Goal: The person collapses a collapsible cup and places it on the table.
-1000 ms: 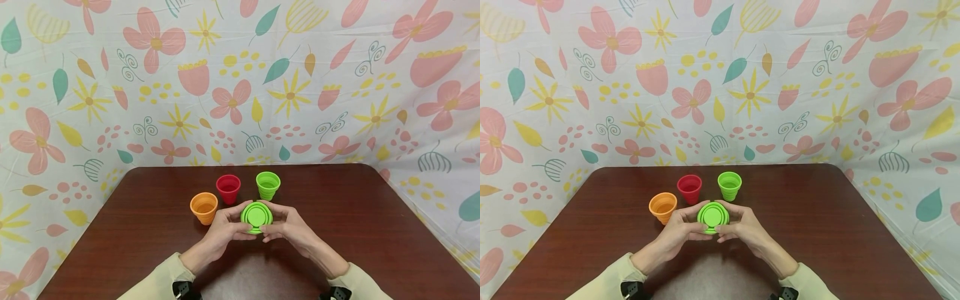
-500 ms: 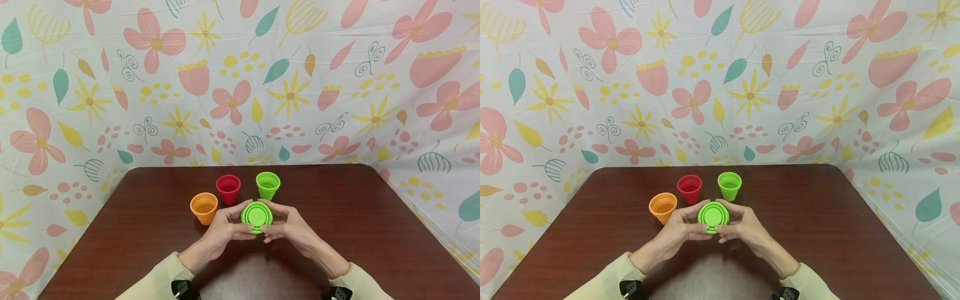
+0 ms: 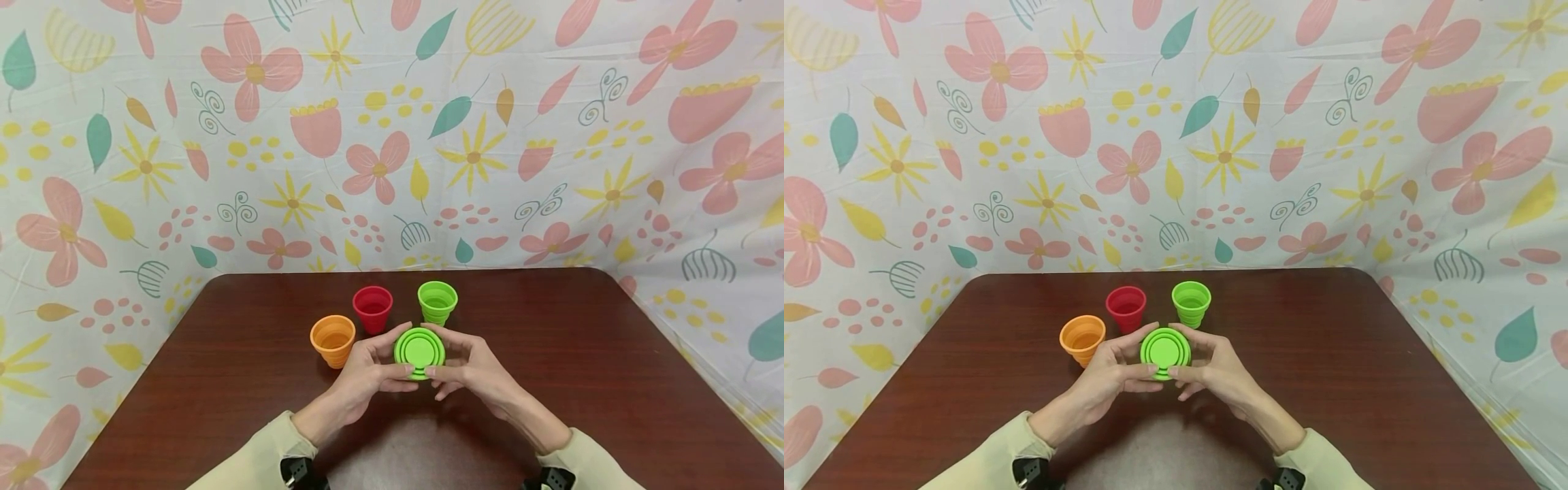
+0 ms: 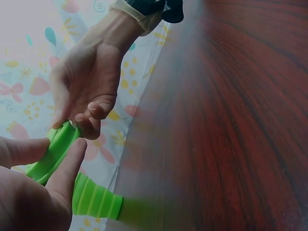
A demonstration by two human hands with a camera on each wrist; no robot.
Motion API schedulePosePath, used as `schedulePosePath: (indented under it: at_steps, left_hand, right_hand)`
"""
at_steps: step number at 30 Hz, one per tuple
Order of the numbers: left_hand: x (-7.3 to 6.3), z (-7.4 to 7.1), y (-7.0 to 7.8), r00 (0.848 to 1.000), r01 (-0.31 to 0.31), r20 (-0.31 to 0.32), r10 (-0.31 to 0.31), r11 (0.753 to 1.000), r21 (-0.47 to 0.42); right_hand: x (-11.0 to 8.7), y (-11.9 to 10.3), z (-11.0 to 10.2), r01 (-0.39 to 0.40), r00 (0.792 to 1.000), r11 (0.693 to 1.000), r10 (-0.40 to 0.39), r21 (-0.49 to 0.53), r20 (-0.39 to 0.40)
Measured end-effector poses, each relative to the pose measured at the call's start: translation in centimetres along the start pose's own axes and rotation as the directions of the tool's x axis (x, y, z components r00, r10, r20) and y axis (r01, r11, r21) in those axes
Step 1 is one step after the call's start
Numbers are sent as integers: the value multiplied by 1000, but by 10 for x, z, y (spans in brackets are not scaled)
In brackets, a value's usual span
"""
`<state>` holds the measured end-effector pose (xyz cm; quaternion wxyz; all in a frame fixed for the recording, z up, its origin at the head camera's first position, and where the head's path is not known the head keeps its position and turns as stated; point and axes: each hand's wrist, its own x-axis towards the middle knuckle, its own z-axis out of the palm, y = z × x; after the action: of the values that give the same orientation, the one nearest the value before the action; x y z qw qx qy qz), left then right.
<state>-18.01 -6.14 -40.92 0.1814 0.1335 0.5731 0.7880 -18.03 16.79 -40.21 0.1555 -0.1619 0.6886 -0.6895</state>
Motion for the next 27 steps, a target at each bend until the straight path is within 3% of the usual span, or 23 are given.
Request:
schedulePosePath:
  at_steps: [9, 17, 27]
  left_hand:
    - [0, 0, 1, 1000, -1, 3, 1, 1000, 9]
    - [1, 0, 1, 1000, 0, 6, 0, 1000, 6]
    - [2, 1, 1, 1000, 5, 14, -5, 1000, -4]
  right_hand:
    - [0, -1, -1, -7, 1000, 999, 6, -40, -29]
    - [0, 0, -1, 62, 997, 995, -65, -72, -42]
    - [0, -1, -3, 75, 995, 993, -81, -94, -58]
